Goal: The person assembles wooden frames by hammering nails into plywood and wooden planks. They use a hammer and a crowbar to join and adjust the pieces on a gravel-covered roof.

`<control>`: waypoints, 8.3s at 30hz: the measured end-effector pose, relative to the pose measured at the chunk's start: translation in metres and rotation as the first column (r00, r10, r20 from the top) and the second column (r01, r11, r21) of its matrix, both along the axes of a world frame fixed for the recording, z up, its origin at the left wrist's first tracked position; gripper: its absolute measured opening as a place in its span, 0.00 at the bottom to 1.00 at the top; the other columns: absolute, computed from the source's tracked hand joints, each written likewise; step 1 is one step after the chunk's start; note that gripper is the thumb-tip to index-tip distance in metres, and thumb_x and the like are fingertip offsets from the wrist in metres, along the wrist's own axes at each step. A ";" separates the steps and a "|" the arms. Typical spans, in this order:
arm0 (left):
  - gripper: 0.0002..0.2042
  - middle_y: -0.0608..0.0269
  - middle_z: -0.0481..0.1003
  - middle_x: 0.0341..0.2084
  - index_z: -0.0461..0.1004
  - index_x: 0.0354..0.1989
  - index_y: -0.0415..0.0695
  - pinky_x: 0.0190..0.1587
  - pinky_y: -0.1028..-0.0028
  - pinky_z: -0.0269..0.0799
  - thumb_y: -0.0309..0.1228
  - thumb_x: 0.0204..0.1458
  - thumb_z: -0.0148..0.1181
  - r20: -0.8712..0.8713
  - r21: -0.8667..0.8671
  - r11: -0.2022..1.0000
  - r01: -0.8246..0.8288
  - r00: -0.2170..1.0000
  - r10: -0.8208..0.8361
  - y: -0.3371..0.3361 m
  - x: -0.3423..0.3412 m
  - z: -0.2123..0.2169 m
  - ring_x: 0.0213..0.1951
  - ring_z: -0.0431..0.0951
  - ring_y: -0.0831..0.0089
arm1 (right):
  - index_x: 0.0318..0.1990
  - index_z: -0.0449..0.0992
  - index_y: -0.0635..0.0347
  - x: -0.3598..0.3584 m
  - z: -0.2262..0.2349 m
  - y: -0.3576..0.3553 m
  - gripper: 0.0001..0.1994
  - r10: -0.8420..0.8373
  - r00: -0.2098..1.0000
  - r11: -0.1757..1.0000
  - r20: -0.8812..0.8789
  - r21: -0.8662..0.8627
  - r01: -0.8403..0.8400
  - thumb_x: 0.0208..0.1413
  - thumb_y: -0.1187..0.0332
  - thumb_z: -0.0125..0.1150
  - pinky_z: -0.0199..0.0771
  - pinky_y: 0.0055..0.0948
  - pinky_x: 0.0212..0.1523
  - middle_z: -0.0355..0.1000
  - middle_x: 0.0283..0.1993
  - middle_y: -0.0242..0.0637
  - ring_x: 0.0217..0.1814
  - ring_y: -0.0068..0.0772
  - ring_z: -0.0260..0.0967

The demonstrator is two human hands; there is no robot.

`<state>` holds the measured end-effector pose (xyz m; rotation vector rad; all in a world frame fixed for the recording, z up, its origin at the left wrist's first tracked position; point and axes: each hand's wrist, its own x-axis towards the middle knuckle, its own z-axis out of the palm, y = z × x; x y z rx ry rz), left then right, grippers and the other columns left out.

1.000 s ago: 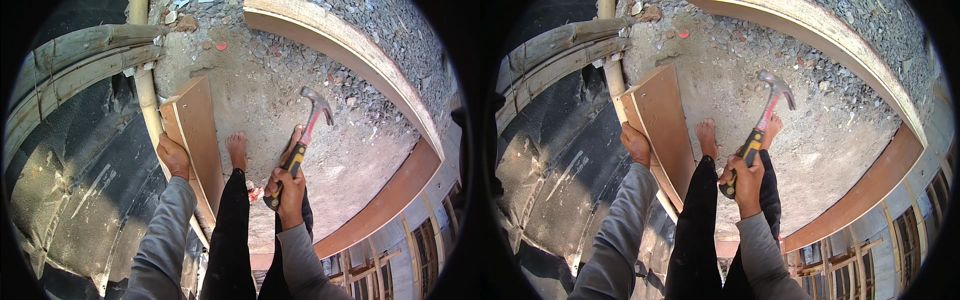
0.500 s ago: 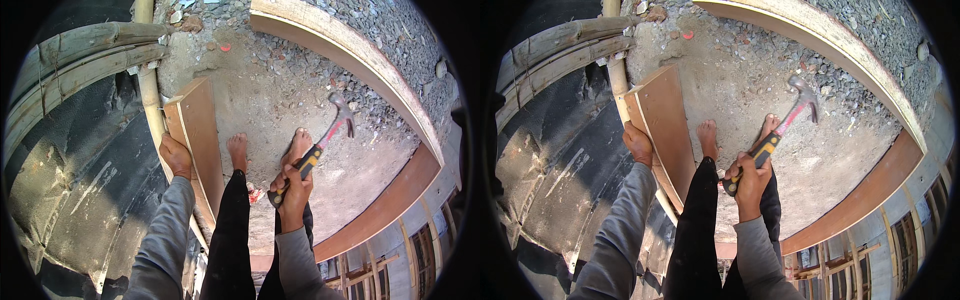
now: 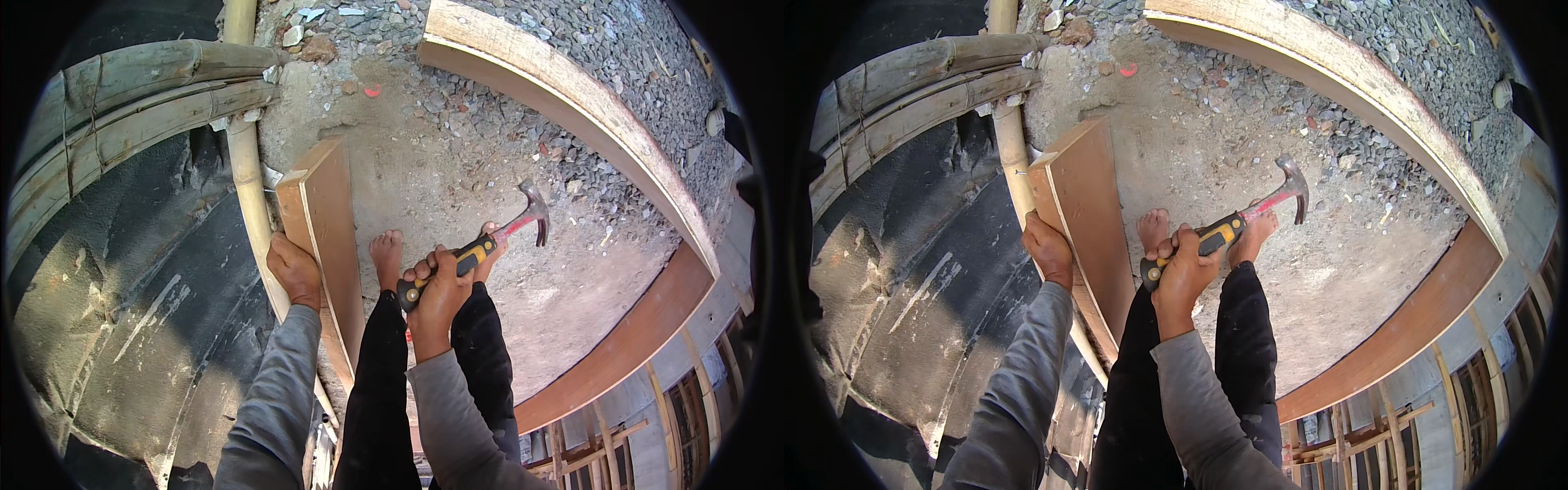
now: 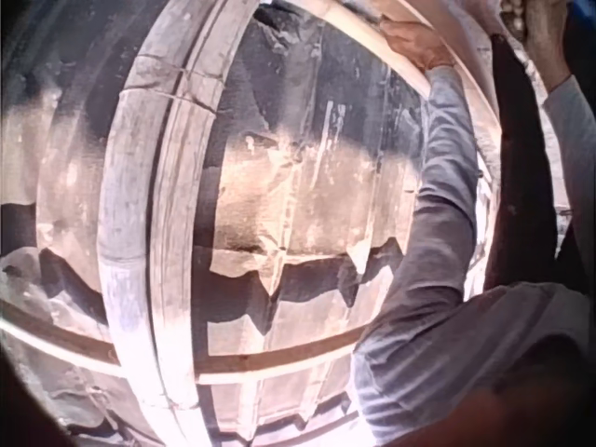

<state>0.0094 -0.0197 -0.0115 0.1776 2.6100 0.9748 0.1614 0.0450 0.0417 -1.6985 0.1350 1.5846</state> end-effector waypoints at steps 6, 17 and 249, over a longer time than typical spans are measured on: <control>0.24 0.43 0.77 0.26 0.74 0.32 0.30 0.37 0.60 0.69 0.38 0.67 0.35 -0.017 0.003 1.000 0.002 1.000 -0.002 0.001 0.001 0.001 0.30 0.76 0.58 | 0.44 0.66 0.61 -0.015 -0.023 -0.007 0.10 0.707 0.623 0.630 -0.333 -0.103 -0.770 0.56 0.77 0.58 0.70 0.29 0.17 0.65 0.24 0.32 0.17 0.24 0.64; 0.24 0.47 0.76 0.24 0.73 0.30 0.32 0.35 0.62 0.69 0.38 0.67 0.34 0.068 -0.029 0.999 0.017 0.998 -0.015 -0.001 -0.006 0.003 0.28 0.74 0.60 | 0.34 0.63 0.60 -0.022 -0.031 -0.009 0.08 0.627 0.746 0.730 -0.225 -0.167 -0.663 0.54 0.77 0.58 0.71 0.27 0.16 0.64 0.21 0.33 0.16 0.25 0.65; 0.17 0.42 0.79 0.39 0.75 0.48 0.34 0.47 0.63 0.76 0.32 0.53 0.58 0.314 0.135 0.891 -0.433 0.872 0.376 -0.021 0.176 -0.032 0.41 0.81 0.51 | 0.55 0.72 0.61 0.011 0.173 0.370 0.17 0.748 0.402 -0.242 0.527 0.782 -0.574 0.67 0.60 0.47 0.62 0.45 0.68 0.68 0.62 0.51 0.70 0.48 0.61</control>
